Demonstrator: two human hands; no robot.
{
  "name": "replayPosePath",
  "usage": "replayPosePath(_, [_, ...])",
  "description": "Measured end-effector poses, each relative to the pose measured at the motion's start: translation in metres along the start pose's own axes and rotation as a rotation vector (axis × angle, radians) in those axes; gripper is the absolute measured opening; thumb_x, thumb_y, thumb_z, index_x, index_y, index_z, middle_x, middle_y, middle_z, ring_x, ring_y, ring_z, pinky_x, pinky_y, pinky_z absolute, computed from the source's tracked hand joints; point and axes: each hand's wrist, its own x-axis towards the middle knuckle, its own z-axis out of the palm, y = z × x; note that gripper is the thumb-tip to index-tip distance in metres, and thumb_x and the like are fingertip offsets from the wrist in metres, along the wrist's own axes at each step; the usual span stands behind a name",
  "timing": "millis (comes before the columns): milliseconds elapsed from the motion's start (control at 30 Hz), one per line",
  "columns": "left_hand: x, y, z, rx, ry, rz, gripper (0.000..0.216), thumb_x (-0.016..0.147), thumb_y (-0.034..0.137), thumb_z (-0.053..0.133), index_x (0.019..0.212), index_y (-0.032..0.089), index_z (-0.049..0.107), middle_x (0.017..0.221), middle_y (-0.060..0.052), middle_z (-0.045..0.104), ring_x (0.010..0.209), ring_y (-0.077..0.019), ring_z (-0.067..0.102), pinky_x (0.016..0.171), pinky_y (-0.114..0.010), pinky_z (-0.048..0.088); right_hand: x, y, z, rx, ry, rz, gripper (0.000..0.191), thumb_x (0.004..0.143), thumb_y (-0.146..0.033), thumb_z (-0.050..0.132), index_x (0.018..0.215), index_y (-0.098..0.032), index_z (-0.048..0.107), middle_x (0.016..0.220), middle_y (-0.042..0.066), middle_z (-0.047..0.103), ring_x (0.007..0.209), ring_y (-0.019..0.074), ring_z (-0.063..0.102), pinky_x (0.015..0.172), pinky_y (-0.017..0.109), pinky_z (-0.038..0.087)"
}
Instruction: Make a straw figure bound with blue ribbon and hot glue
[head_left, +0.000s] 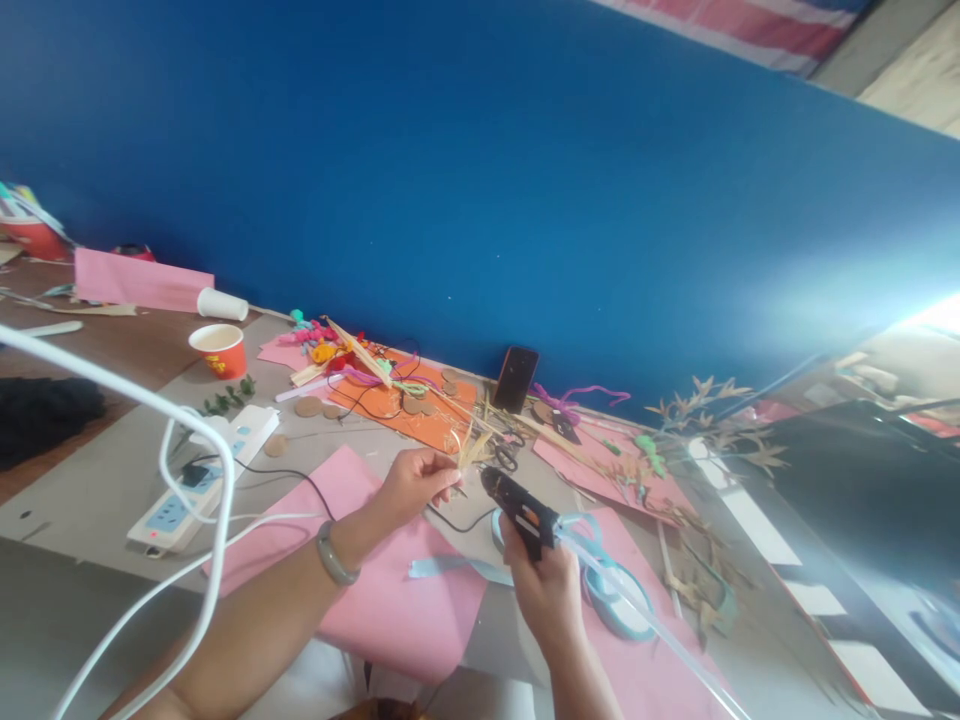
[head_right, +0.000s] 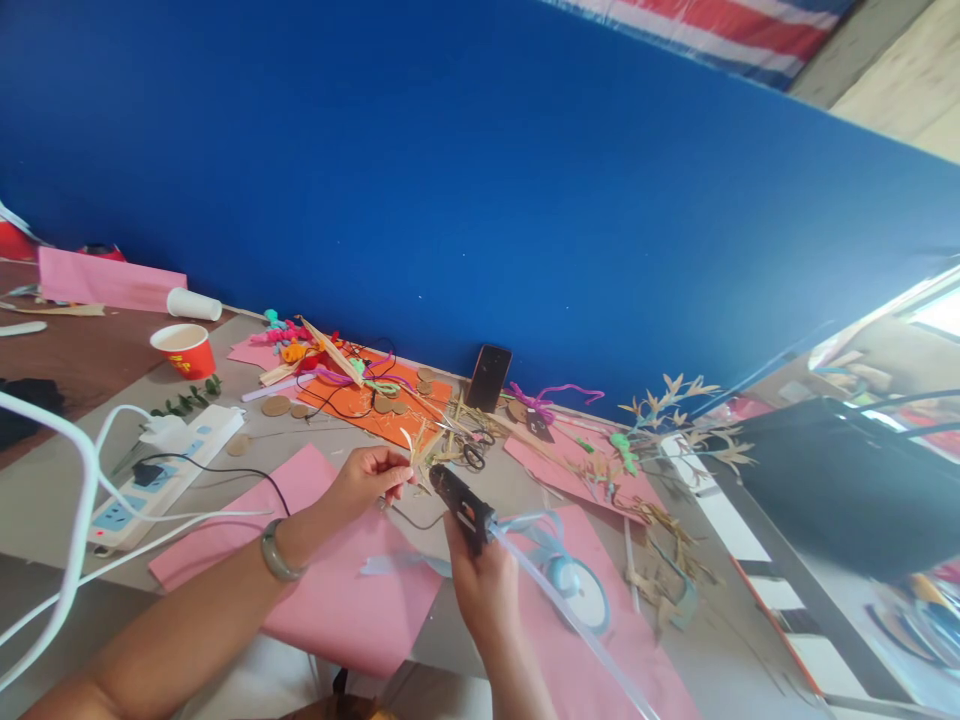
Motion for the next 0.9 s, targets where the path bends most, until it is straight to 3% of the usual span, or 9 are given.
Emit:
replayPosePath(100, [0.001, -0.003, -0.001, -0.005, -0.006, 0.01, 0.018, 0.07, 0.028, 0.067, 0.073, 0.011, 0.064, 0.066, -0.005, 0.068, 0.048, -0.0074, 0.052, 0.045, -0.019, 0.042, 0.001, 0.0, -0.009, 0.159, 0.011, 0.134, 0.038, 0.083, -0.05, 0.055, 0.063, -0.018, 0.058, 0.048, 0.001, 0.055, 0.047, 0.0163, 0.053, 0.05, 0.027, 0.043])
replayPosePath(200, [0.002, -0.004, -0.002, -0.001, -0.004, 0.006, 0.018, 0.07, 0.028, 0.068, 0.073, 0.011, 0.064, 0.066, -0.005, 0.068, 0.047, -0.0074, 0.051, 0.045, -0.02, 0.043, 0.003, 0.001, -0.022, 0.312, -0.024, 0.243, 0.035, 0.078, -0.05, 0.061, 0.067, -0.018, 0.057, 0.045, 0.0, 0.053, 0.043, 0.0143, 0.048, 0.047, 0.027, 0.039])
replayPosePath(433, [0.002, -0.001, -0.001, -0.033, 0.044, 0.013, 0.019, 0.066, 0.028, 0.071, 0.071, 0.011, 0.064, 0.06, -0.003, 0.067, 0.044, -0.0072, 0.052, 0.044, -0.02, 0.043, 0.008, 0.032, -0.049, 0.492, -0.026, 0.315, 0.027, 0.072, -0.045, 0.061, 0.075, -0.019, 0.055, 0.056, 0.001, 0.058, 0.048, 0.0155, 0.053, 0.052, 0.029, 0.042])
replayPosePath(567, [0.001, 0.0, -0.001, -0.019, 0.041, 0.019, 0.019, 0.066, 0.028, 0.072, 0.071, 0.011, 0.065, 0.059, -0.002, 0.065, 0.047, -0.0079, 0.054, 0.045, -0.02, 0.044, 0.018, 0.053, -0.054, 0.136, -0.024, 0.427, 0.031, 0.074, -0.05, 0.054, 0.079, -0.019, 0.056, 0.063, 0.004, 0.062, 0.057, 0.0193, 0.058, 0.055, 0.03, 0.043])
replayPosePath(733, [0.002, -0.001, -0.005, 0.022, -0.006, 0.022, 0.022, 0.07, 0.031, 0.07, 0.072, 0.01, 0.066, 0.06, -0.003, 0.066, 0.046, -0.0077, 0.053, 0.047, -0.02, 0.045, 0.04, 0.062, -0.041, -0.553, -0.226, 0.389, 0.035, 0.083, -0.048, 0.043, 0.089, -0.018, 0.06, 0.077, 0.01, 0.068, 0.073, 0.0258, 0.064, 0.057, 0.029, 0.039])
replayPosePath(900, [0.005, -0.006, -0.007, -0.001, -0.007, 0.025, 0.023, 0.07, 0.033, 0.071, 0.073, 0.011, 0.064, 0.062, -0.004, 0.068, 0.046, -0.0078, 0.053, 0.047, -0.02, 0.045, 0.056, 0.066, -0.024, -0.759, -0.371, 0.38, 0.04, 0.087, -0.051, 0.04, 0.094, -0.018, 0.062, 0.086, 0.013, 0.07, 0.083, 0.0294, 0.066, 0.06, 0.03, 0.039])
